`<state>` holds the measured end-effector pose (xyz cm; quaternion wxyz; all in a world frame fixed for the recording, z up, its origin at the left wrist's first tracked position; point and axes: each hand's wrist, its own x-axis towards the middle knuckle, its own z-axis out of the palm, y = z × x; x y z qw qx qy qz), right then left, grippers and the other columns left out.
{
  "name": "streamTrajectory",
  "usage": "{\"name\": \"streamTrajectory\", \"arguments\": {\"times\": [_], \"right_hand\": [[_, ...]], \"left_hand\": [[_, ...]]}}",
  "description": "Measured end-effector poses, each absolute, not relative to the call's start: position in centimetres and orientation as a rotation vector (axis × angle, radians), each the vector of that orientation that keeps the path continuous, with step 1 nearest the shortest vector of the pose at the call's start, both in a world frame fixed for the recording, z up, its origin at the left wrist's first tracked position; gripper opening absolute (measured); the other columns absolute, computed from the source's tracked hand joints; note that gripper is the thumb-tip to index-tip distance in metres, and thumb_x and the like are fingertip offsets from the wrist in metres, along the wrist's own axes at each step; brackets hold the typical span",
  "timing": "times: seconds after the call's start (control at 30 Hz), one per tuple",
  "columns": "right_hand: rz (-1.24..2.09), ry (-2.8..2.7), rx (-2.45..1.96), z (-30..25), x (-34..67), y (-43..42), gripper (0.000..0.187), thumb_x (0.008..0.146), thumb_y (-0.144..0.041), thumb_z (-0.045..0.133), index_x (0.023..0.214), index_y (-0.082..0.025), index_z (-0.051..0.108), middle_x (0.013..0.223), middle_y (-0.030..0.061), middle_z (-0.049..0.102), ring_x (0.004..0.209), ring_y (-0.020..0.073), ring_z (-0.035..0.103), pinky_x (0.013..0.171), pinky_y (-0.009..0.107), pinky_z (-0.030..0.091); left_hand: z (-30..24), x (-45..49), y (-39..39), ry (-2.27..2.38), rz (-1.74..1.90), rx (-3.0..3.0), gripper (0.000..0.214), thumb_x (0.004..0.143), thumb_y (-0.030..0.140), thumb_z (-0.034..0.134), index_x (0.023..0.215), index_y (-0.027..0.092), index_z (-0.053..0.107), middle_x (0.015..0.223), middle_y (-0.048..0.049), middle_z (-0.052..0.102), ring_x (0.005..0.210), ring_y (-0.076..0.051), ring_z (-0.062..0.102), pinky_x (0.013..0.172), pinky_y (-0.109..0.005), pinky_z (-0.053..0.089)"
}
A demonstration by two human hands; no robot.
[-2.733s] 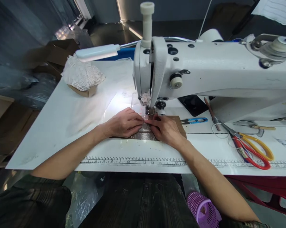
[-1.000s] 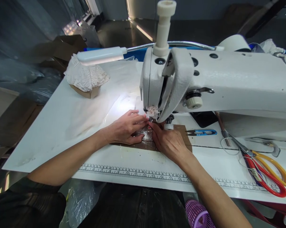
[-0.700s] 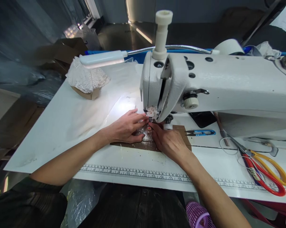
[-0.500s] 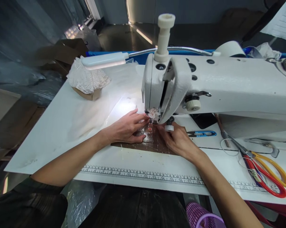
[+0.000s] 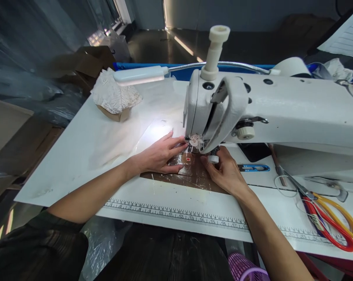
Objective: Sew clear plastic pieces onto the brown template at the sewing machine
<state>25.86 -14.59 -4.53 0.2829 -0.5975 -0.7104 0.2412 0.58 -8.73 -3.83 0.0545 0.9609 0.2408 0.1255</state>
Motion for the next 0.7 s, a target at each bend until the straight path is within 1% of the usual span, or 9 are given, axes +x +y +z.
{"name": "streamTrajectory", "arguments": {"times": [0.07,0.27,0.37,0.47,0.57,0.7], "right_hand": [[0.629,-1.865,-1.652,-4.7,25.7,-14.4,0.034,0.090,-0.049,0.052,0.099,-0.018,0.065,0.090,0.0073,0.065,0.073,0.0192,0.060,0.065,0.031,0.047],[0.620,-1.788,-1.707,-5.4,26.0,-14.1,0.026,0.087,-0.045,0.055,0.090,-0.020,0.063,0.082,0.0044,0.065,0.067,0.0189,0.056,0.061,0.032,0.045],[0.618,-1.769,-1.677,-5.8,26.1,-14.0,0.023,0.085,-0.043,0.057,0.087,-0.020,0.063,0.081,0.0041,0.066,0.071,0.0203,0.059,0.066,0.034,0.048],[0.693,-1.685,-1.588,-5.9,26.1,-13.9,0.021,0.084,-0.042,0.058,0.086,-0.022,0.063,0.085,0.0046,0.069,0.078,0.0215,0.064,0.073,0.036,0.052],[0.806,-1.561,-1.536,-6.0,26.0,-13.8,0.021,0.083,-0.044,0.060,0.088,-0.023,0.062,0.083,0.0048,0.070,0.076,0.0220,0.067,0.074,0.038,0.055],[0.836,-1.466,-1.554,-6.0,25.8,-13.8,0.025,0.081,-0.048,0.061,0.088,-0.024,0.061,0.081,0.0047,0.070,0.071,0.0225,0.067,0.068,0.039,0.057]], "left_hand": [[-3.9,0.5,-8.7,0.740,0.387,2.903,0.060,0.091,0.049,0.050,0.136,0.009,0.045,0.135,-0.0183,0.048,0.126,-0.029,0.048,0.115,-0.056,0.028],[-4.1,0.4,-8.6,0.752,0.417,2.895,0.061,0.092,0.049,0.050,0.138,0.009,0.043,0.138,-0.0191,0.046,0.129,-0.029,0.046,0.117,-0.056,0.023],[-4.1,0.6,-8.7,0.785,0.425,2.909,0.059,0.093,0.051,0.048,0.136,0.011,0.044,0.138,-0.0189,0.047,0.128,-0.030,0.047,0.116,-0.058,0.023],[-4.0,0.7,-8.9,0.816,0.428,2.907,0.054,0.096,0.052,0.042,0.133,0.013,0.047,0.136,-0.0173,0.049,0.124,-0.029,0.050,0.115,-0.057,0.024],[-4.1,0.8,-8.9,0.833,0.417,2.896,0.048,0.100,0.046,0.035,0.132,0.013,0.048,0.136,-0.0159,0.050,0.123,-0.027,0.051,0.116,-0.054,0.025],[-4.4,0.6,-8.6,0.824,0.403,2.890,0.043,0.101,0.034,0.032,0.135,0.012,0.046,0.140,-0.0157,0.047,0.130,-0.026,0.045,0.115,-0.053,0.026]]}}
